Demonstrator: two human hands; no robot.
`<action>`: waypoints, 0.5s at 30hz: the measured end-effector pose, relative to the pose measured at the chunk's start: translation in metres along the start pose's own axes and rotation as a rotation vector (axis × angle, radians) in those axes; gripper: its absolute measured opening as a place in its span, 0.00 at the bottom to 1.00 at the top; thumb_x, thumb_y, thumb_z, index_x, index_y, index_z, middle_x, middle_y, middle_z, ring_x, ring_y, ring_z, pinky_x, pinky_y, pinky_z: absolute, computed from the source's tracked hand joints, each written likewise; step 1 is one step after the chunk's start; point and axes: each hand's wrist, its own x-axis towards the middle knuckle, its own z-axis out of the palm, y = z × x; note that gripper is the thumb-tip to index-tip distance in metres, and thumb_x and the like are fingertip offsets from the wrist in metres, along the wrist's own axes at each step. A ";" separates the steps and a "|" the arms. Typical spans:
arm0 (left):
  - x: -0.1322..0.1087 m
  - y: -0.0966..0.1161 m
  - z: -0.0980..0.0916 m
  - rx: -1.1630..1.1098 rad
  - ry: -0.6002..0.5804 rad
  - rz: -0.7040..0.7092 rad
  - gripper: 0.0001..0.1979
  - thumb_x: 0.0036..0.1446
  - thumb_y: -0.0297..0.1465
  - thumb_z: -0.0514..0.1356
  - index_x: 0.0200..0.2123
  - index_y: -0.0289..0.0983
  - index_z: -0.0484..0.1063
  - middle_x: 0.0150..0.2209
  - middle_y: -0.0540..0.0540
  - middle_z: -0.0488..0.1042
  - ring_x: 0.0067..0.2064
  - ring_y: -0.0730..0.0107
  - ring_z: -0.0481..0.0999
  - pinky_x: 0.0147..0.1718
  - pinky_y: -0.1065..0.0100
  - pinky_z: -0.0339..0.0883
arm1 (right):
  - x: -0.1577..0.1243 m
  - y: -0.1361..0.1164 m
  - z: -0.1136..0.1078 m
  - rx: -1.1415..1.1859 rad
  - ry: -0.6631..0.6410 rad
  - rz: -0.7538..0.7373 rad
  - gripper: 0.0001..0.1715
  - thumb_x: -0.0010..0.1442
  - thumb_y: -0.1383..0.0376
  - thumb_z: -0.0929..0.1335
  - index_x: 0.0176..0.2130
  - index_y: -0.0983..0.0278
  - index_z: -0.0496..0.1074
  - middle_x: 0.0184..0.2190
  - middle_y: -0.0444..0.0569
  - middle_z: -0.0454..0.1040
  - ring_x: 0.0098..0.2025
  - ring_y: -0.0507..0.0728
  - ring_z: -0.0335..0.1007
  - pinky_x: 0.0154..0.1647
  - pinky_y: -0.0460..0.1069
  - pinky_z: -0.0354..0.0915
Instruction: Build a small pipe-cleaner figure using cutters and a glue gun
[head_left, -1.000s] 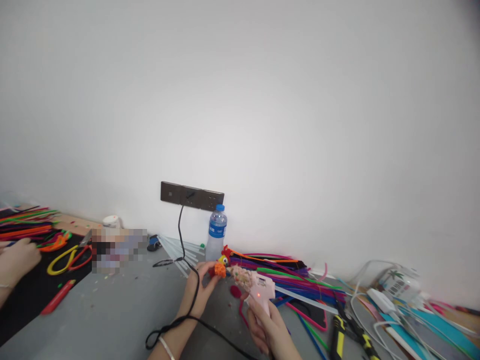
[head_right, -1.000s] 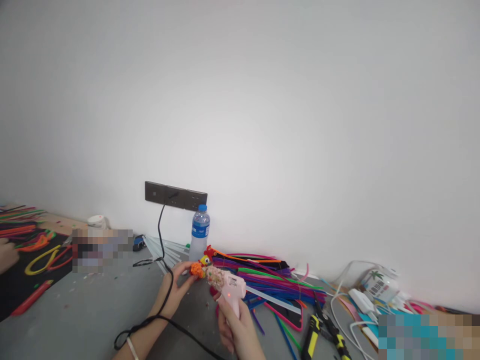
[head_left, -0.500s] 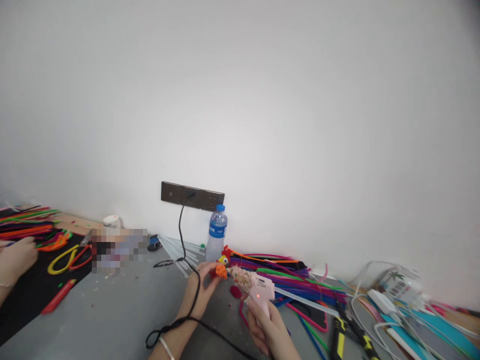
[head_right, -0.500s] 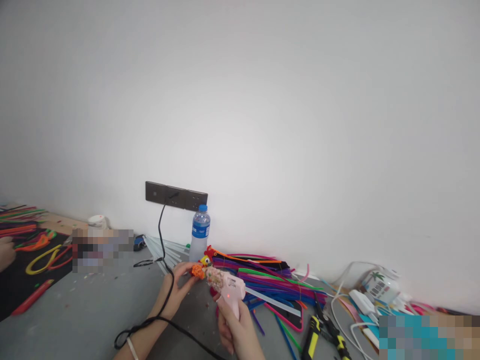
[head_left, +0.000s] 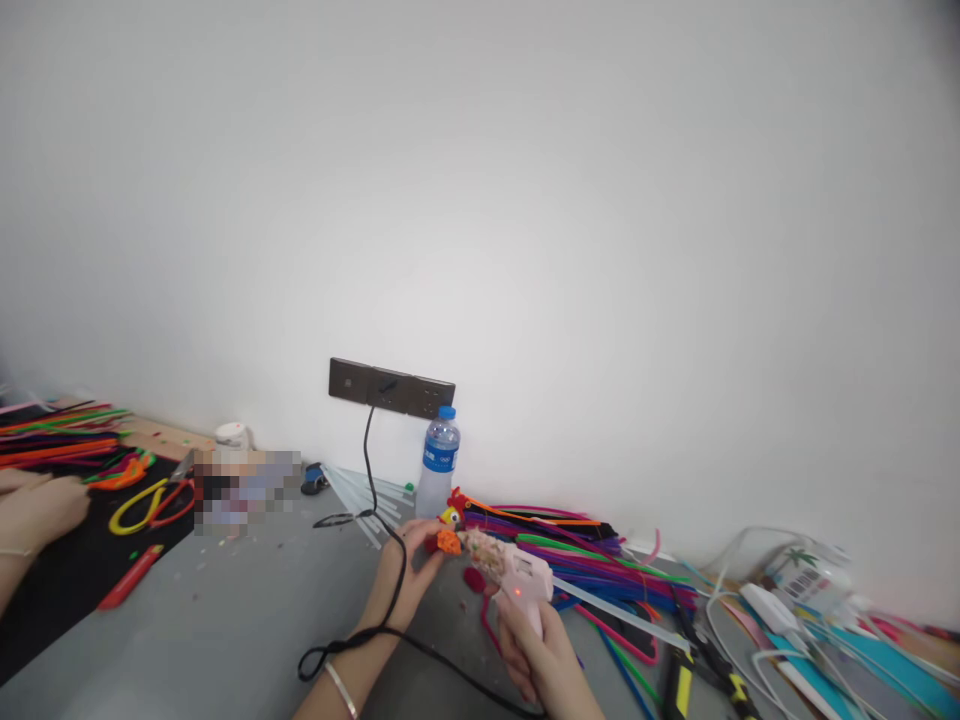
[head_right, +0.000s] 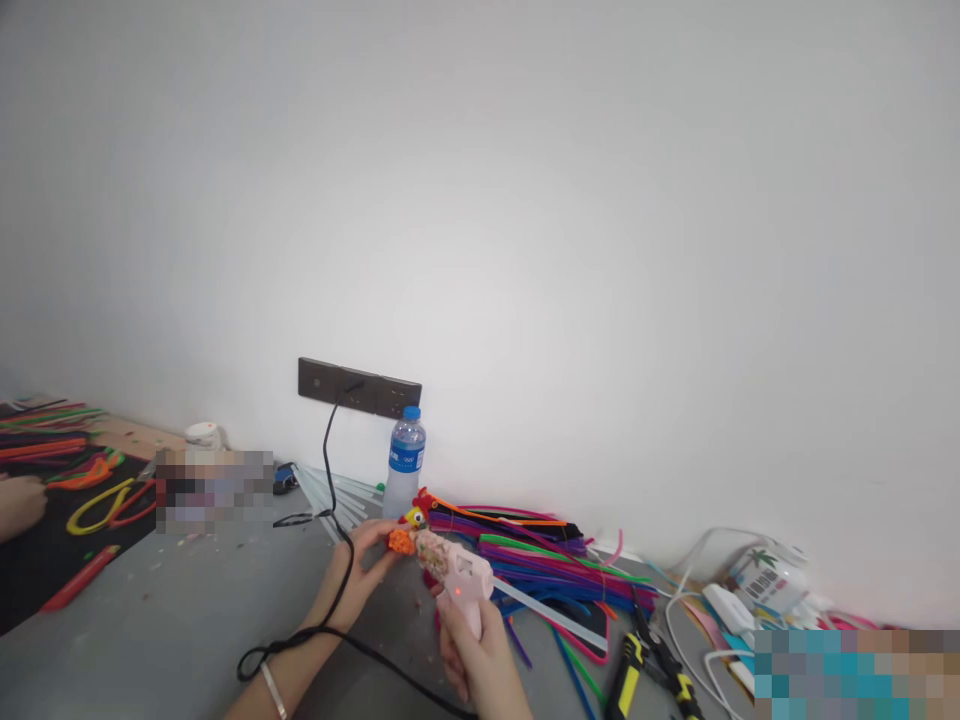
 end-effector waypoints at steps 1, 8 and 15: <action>0.000 0.000 0.000 -0.003 -0.001 0.002 0.12 0.54 0.28 0.62 0.42 0.40 0.79 0.42 0.42 0.80 0.45 0.54 0.77 0.45 0.56 0.72 | 0.000 0.000 0.000 -0.010 0.013 -0.003 0.37 0.44 0.39 0.72 0.36 0.68 0.70 0.10 0.31 0.53 0.09 0.42 0.39 0.09 0.39 0.41; 0.000 0.000 0.003 -0.033 -0.005 -0.005 0.11 0.53 0.28 0.63 0.41 0.41 0.80 0.40 0.42 0.81 0.42 0.54 0.78 0.43 0.57 0.72 | -0.006 -0.007 -0.001 0.003 0.047 -0.119 0.36 0.48 0.40 0.70 0.41 0.68 0.70 0.10 0.32 0.52 0.10 0.44 0.40 0.11 0.42 0.41; -0.002 -0.015 0.009 -0.005 0.008 0.027 0.10 0.50 0.29 0.63 0.37 0.38 0.80 0.36 0.41 0.82 0.38 0.56 0.79 0.38 0.59 0.73 | -0.012 -0.004 0.000 0.082 0.095 -0.228 0.34 0.48 0.41 0.70 0.41 0.65 0.68 0.11 0.32 0.52 0.11 0.44 0.40 0.12 0.42 0.42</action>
